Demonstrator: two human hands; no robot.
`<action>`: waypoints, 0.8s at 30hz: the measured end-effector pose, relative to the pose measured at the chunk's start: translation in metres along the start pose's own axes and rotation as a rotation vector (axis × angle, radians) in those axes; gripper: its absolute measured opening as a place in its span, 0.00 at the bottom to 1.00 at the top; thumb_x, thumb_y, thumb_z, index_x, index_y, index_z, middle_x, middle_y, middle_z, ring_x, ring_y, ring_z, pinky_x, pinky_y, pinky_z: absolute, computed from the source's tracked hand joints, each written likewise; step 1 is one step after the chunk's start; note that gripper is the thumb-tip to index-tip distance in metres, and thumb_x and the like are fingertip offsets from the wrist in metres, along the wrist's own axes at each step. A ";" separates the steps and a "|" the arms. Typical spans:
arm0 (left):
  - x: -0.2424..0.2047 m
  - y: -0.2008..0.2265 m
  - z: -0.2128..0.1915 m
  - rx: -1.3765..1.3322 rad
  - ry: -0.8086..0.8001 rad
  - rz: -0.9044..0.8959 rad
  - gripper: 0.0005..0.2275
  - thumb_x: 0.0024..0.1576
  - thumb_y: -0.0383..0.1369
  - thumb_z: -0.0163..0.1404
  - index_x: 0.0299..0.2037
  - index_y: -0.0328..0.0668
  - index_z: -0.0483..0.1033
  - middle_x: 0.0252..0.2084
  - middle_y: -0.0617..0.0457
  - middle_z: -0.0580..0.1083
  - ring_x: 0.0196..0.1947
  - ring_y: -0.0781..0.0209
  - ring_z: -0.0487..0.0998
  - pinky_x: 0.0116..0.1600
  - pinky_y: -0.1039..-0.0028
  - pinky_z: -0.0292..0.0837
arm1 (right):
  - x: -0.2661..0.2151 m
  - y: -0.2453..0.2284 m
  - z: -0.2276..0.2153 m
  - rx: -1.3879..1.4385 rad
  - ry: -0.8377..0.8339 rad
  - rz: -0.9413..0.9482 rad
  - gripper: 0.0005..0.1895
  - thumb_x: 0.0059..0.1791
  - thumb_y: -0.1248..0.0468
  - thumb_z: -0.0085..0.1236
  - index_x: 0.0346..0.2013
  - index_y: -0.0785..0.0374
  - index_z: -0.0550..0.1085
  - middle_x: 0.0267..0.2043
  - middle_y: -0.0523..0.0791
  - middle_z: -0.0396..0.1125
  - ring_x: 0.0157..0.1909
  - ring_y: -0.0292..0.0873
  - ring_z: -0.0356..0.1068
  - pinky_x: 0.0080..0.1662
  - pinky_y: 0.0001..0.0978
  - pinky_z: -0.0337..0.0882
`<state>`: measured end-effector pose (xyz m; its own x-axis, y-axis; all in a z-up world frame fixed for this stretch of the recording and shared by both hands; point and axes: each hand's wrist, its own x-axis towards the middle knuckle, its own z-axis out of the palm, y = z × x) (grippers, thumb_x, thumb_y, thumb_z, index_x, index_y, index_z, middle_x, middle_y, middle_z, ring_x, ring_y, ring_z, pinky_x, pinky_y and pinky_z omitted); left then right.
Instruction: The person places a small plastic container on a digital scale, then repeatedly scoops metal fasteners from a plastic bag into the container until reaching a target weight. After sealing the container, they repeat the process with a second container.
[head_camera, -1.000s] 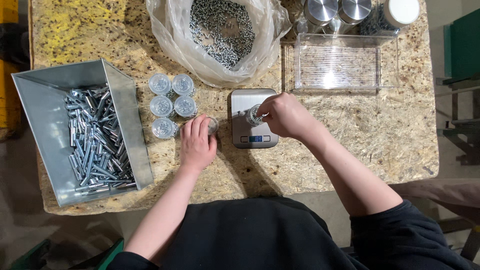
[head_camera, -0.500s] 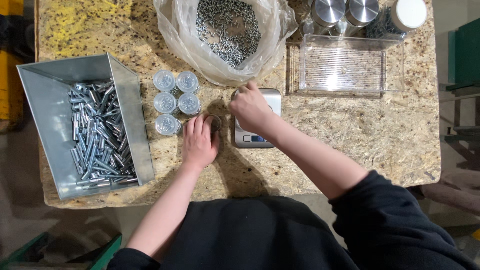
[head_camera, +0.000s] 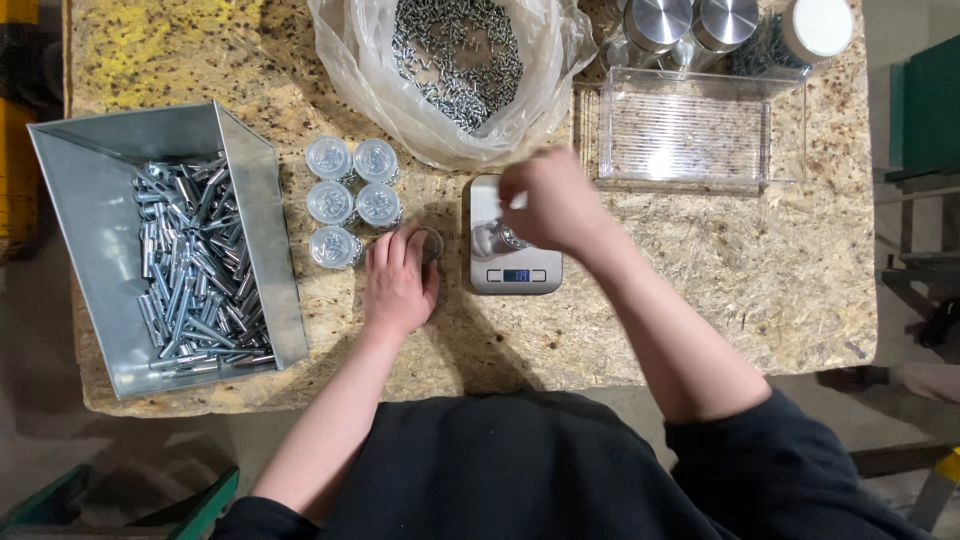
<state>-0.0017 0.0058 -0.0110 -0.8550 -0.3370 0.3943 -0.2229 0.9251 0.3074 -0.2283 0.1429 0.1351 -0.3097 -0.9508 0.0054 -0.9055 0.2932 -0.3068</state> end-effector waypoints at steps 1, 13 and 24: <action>0.000 -0.001 0.003 0.016 -0.032 -0.007 0.22 0.52 0.38 0.53 0.57 0.43 0.71 0.60 0.49 0.69 0.57 0.50 0.70 0.55 0.59 0.66 | -0.012 0.010 -0.003 0.036 0.011 0.049 0.00 0.39 0.60 0.63 0.24 0.50 0.80 0.22 0.38 0.73 0.32 0.48 0.75 0.43 0.41 0.72; -0.001 0.001 0.003 0.040 -0.156 -0.067 0.21 0.55 0.38 0.51 0.58 0.41 0.71 0.62 0.47 0.69 0.61 0.48 0.67 0.59 0.58 0.65 | -0.005 0.028 -0.015 0.209 0.036 0.077 0.04 0.44 0.63 0.61 0.30 0.57 0.82 0.27 0.47 0.75 0.33 0.54 0.75 0.40 0.46 0.74; -0.009 -0.010 0.017 0.050 -0.112 -0.026 0.22 0.54 0.42 0.50 0.58 0.44 0.71 0.61 0.49 0.69 0.61 0.49 0.69 0.58 0.58 0.67 | 0.138 0.114 0.122 -0.242 -0.106 0.138 0.20 0.40 0.59 0.71 0.46 0.54 0.81 0.44 0.53 0.71 0.40 0.60 0.77 0.40 0.53 0.80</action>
<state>-0.0001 0.0030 -0.0326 -0.8949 -0.3418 0.2869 -0.2663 0.9249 0.2712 -0.3392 0.0327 -0.0151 -0.4142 -0.9017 -0.1239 -0.9038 0.4236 -0.0613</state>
